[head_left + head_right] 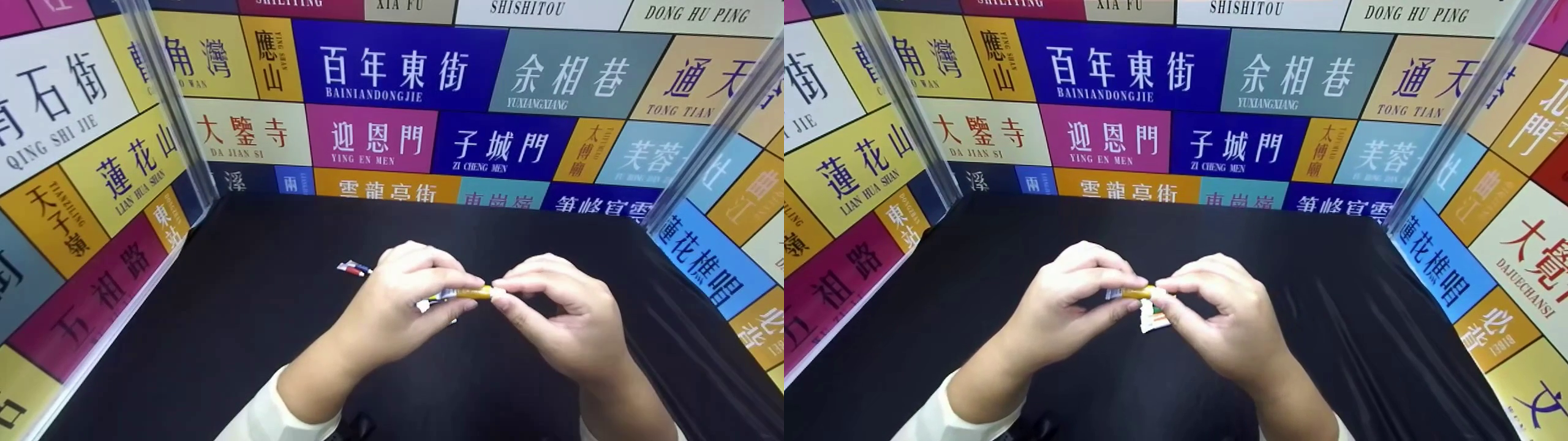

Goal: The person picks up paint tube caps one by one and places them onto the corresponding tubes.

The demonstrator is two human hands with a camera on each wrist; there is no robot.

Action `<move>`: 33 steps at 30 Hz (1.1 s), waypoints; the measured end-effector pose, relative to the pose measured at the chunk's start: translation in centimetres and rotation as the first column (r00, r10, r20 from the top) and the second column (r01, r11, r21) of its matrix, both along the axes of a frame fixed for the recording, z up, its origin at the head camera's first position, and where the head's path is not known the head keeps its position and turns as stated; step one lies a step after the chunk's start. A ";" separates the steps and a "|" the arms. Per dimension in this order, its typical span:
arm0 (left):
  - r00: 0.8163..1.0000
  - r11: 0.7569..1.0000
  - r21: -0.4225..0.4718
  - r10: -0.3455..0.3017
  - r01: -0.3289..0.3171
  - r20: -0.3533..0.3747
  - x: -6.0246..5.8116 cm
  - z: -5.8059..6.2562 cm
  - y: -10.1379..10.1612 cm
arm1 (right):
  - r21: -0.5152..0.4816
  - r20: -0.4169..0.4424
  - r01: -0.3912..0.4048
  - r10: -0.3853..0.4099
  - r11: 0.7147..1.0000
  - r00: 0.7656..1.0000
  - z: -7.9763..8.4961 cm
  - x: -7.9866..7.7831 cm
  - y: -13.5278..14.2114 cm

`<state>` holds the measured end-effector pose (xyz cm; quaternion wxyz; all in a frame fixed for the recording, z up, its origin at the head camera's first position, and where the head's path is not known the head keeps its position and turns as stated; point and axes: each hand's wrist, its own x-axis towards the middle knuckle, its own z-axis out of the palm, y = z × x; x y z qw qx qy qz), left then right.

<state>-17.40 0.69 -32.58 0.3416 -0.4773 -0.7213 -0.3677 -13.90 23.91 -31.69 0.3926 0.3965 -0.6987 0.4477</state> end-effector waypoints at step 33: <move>0.998 0.998 0.056 -0.012 0.009 0.054 -0.3 -0.2 0.2 | -0.120 -0.022 -0.131 0.130 0.984 0.991 -0.4 -0.5 -0.4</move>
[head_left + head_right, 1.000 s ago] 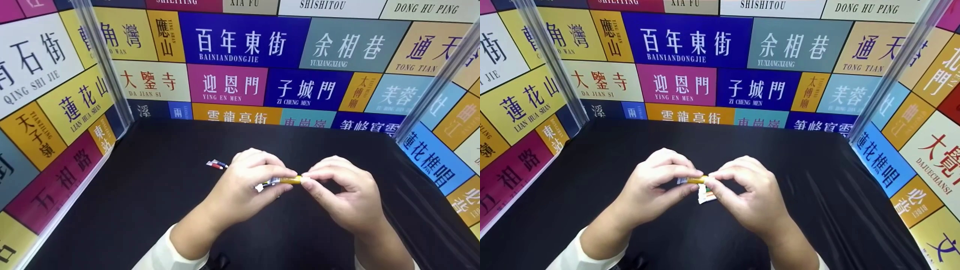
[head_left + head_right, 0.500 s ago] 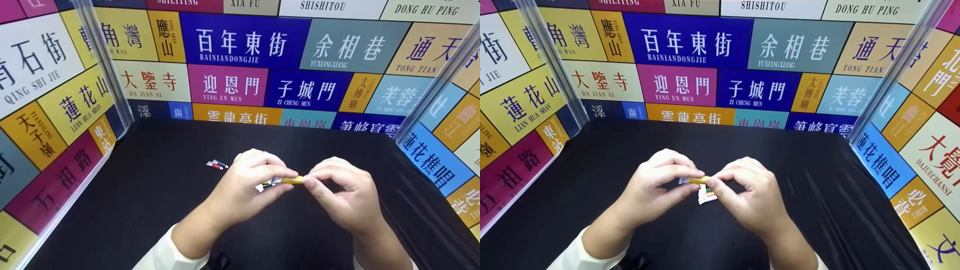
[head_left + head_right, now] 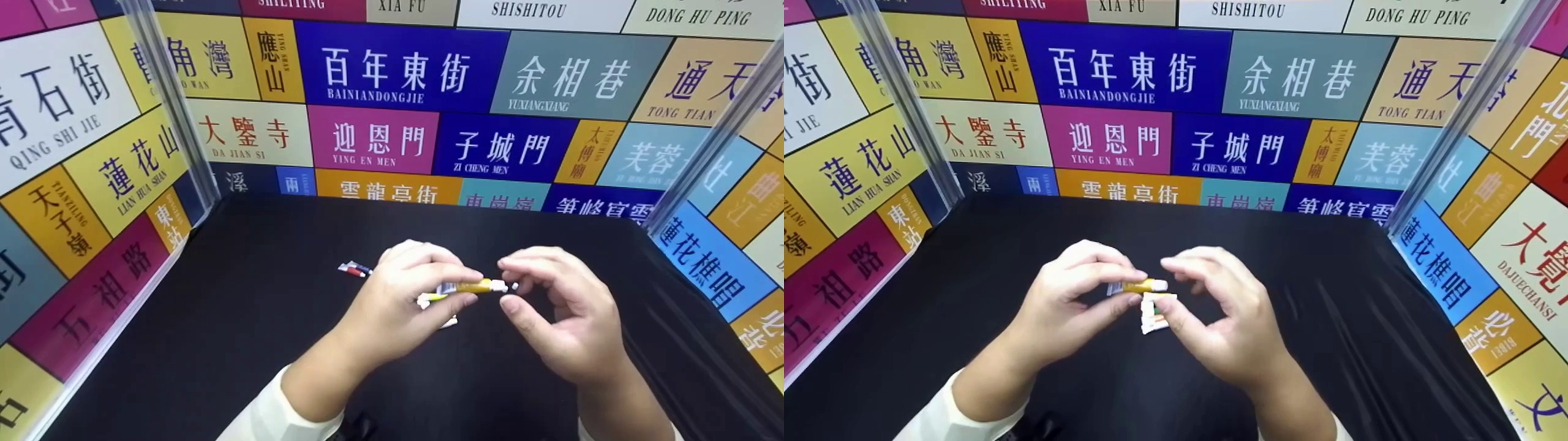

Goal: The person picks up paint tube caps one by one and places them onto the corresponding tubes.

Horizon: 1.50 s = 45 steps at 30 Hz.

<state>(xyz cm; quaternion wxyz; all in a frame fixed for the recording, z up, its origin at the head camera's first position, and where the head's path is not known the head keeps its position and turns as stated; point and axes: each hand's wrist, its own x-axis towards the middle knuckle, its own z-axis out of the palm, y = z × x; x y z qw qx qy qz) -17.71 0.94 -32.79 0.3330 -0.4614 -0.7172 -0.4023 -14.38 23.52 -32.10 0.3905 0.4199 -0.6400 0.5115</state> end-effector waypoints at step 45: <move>0.999 0.999 0.034 0.020 -0.022 0.042 -0.1 -0.4 0.5 | 0.100 -0.139 0.138 -0.124 0.985 0.983 0.5 0.2 -0.6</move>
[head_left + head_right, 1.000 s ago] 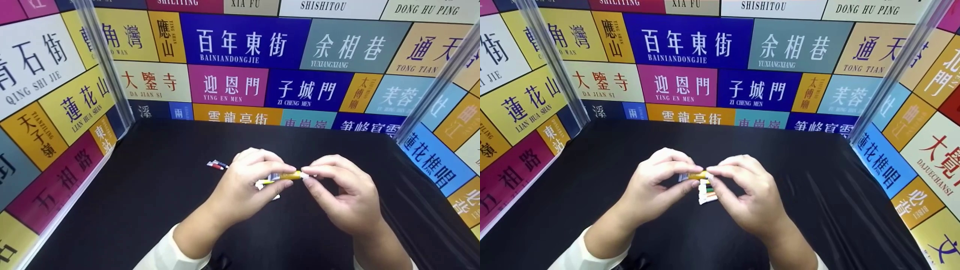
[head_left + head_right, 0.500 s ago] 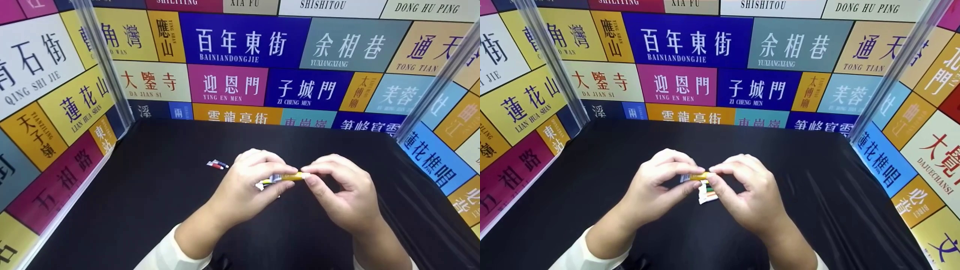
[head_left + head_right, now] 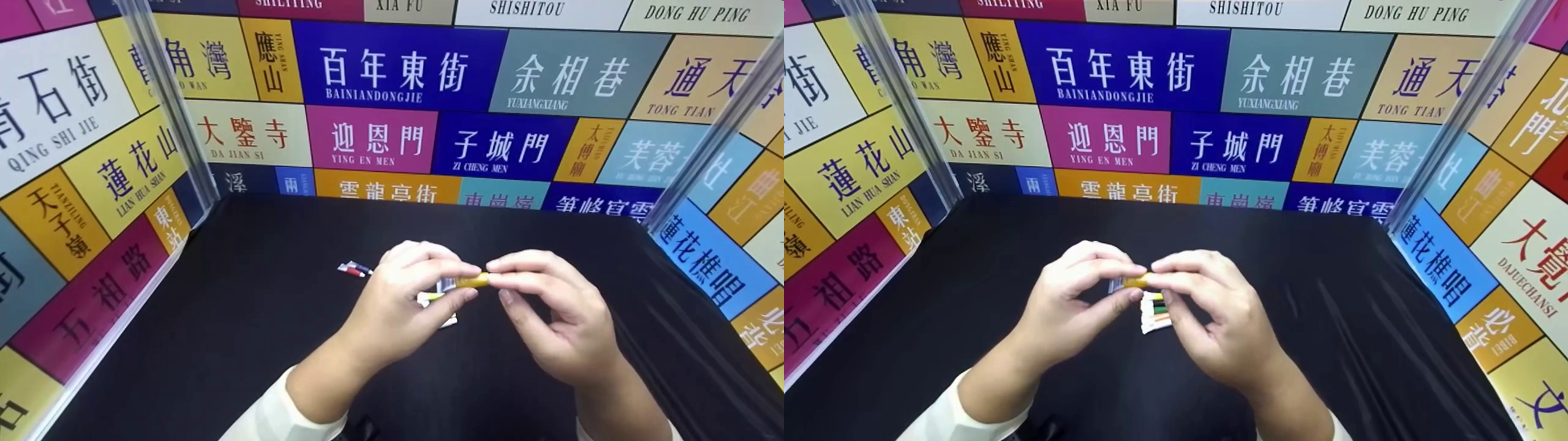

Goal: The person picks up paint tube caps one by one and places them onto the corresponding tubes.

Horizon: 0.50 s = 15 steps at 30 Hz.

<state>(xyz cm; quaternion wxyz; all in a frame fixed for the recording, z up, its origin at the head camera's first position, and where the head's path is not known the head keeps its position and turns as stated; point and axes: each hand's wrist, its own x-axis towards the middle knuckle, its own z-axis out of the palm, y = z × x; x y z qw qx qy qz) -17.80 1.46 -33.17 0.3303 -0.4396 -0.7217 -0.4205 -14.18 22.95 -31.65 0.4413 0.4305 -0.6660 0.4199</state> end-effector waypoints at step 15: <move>0.998 0.999 0.003 -0.041 0.040 0.042 0.2 -0.1 0.0 | -0.004 0.084 0.064 -0.063 0.998 0.994 -0.4 -0.1 0.4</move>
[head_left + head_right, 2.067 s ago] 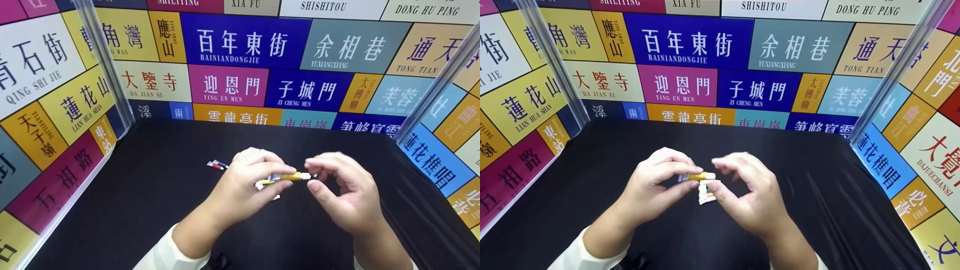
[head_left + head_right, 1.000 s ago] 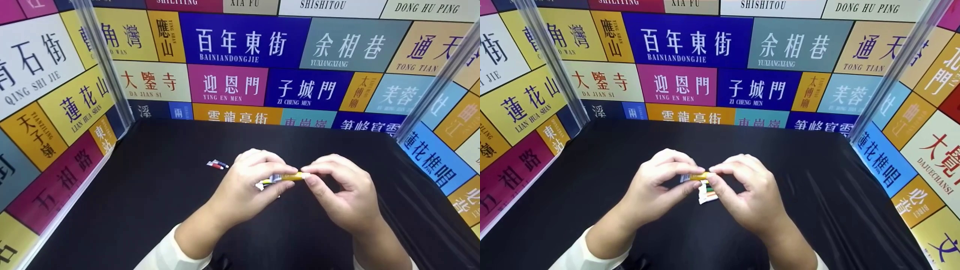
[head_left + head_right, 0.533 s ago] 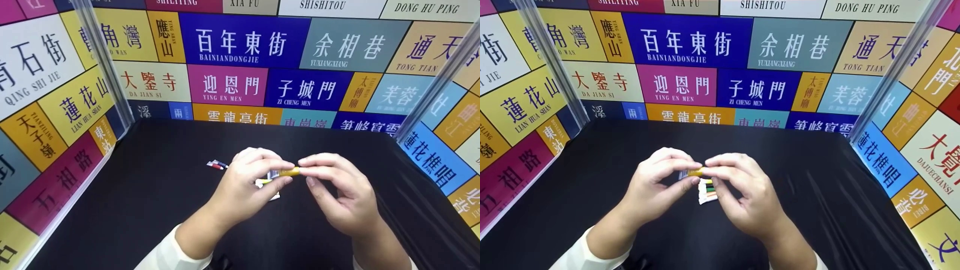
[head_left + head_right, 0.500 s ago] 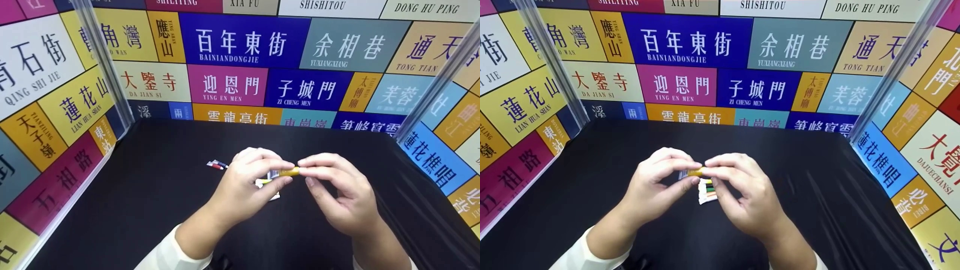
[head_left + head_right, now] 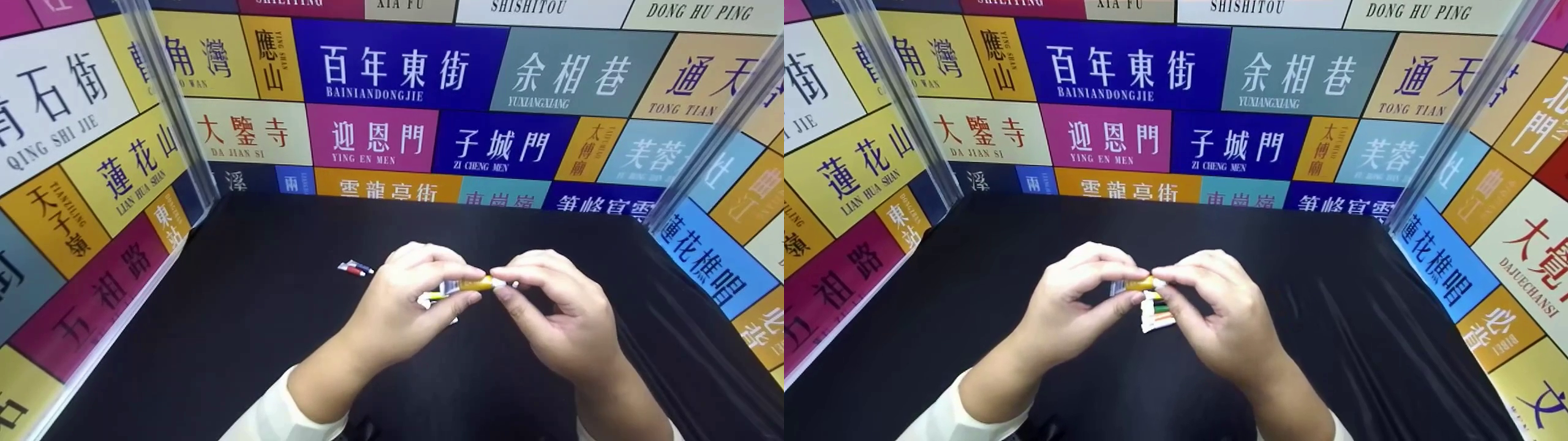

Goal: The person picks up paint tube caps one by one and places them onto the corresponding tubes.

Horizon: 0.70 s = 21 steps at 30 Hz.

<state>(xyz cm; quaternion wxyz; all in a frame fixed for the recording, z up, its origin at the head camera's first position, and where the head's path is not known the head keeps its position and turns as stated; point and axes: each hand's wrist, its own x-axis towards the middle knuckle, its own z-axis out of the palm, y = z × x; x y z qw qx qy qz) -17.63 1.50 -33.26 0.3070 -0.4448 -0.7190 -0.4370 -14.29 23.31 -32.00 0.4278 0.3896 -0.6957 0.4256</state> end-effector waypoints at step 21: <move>0.998 0.998 0.003 0.065 -0.065 0.004 -0.7 -0.5 0.4 | 0.098 0.089 0.182 -0.191 0.978 0.978 -0.9 -0.5 0.7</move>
